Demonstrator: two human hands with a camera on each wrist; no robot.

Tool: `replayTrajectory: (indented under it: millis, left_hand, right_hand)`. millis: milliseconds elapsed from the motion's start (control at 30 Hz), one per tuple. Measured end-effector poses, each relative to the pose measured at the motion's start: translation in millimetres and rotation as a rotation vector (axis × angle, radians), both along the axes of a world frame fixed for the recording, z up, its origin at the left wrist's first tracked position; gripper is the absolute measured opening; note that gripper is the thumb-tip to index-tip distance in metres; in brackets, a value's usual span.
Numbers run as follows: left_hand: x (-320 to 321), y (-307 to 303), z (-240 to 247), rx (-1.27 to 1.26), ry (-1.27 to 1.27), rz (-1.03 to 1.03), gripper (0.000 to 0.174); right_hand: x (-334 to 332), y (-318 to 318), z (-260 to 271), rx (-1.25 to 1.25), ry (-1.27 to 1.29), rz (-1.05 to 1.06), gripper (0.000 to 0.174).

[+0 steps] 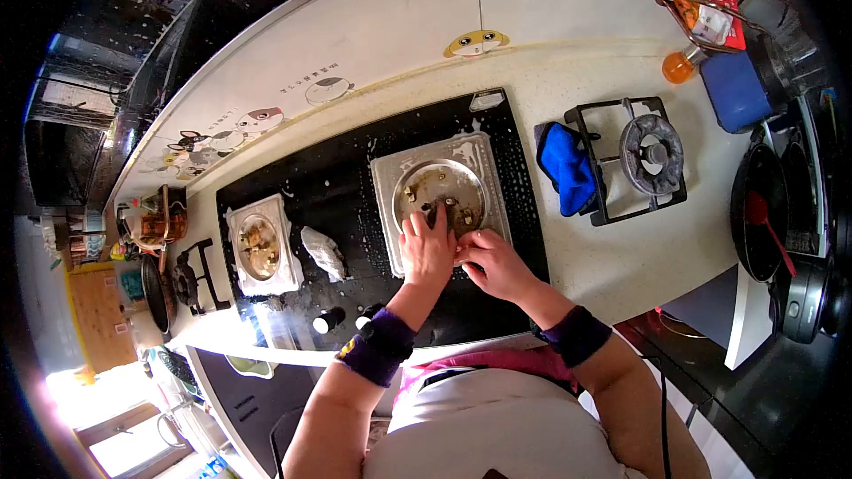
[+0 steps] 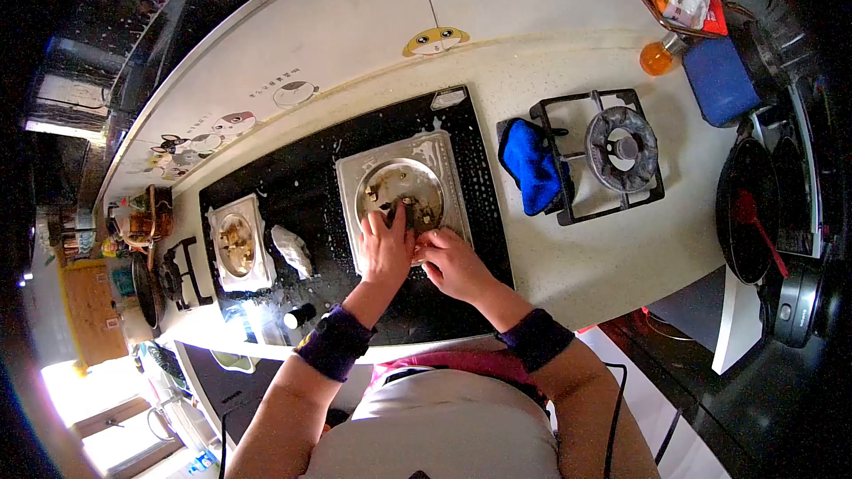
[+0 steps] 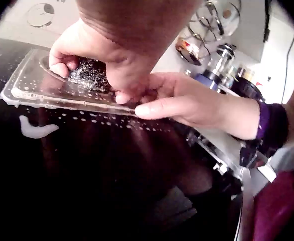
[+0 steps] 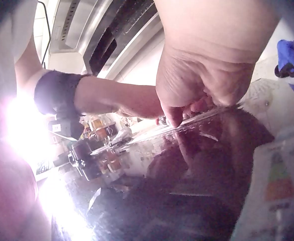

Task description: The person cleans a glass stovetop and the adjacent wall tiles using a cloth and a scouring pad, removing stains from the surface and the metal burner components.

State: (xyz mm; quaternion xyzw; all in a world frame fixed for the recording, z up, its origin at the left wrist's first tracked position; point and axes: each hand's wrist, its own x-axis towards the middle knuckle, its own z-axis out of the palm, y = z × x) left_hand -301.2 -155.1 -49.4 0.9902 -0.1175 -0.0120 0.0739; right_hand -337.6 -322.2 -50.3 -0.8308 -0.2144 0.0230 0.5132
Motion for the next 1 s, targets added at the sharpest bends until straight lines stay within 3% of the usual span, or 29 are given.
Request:
replayTrajectory:
  millis: [367, 500, 667, 767, 1000]
  left_hand:
    - [-11, 13, 3, 0.193, -0.104, -0.158, 0.058]
    - [-7, 7, 7, 0.290, -0.029, -0.163, 0.057]
    - [-5, 0, 17, 0.224, 0.036, -0.107, 0.064]
    - [6, 0, 1, 0.261, -0.048, -0.130, 0.066]
    - [-13, 5, 16, 0.287, -0.004, -0.184, 0.057]
  right_hand:
    - [3, 0, 1, -0.013, -0.020, 0.008, 0.014]
    - [3, -1, 4, -0.027, -0.020, 0.019, 0.014]
    - [0, -1, -2, -0.039, -0.016, -0.001, 0.016]
    - [1, 2, 2, -0.011, -0.024, -0.010, 0.017]
    - [2, 1, 3, -0.023, -0.055, -0.017, 0.015]
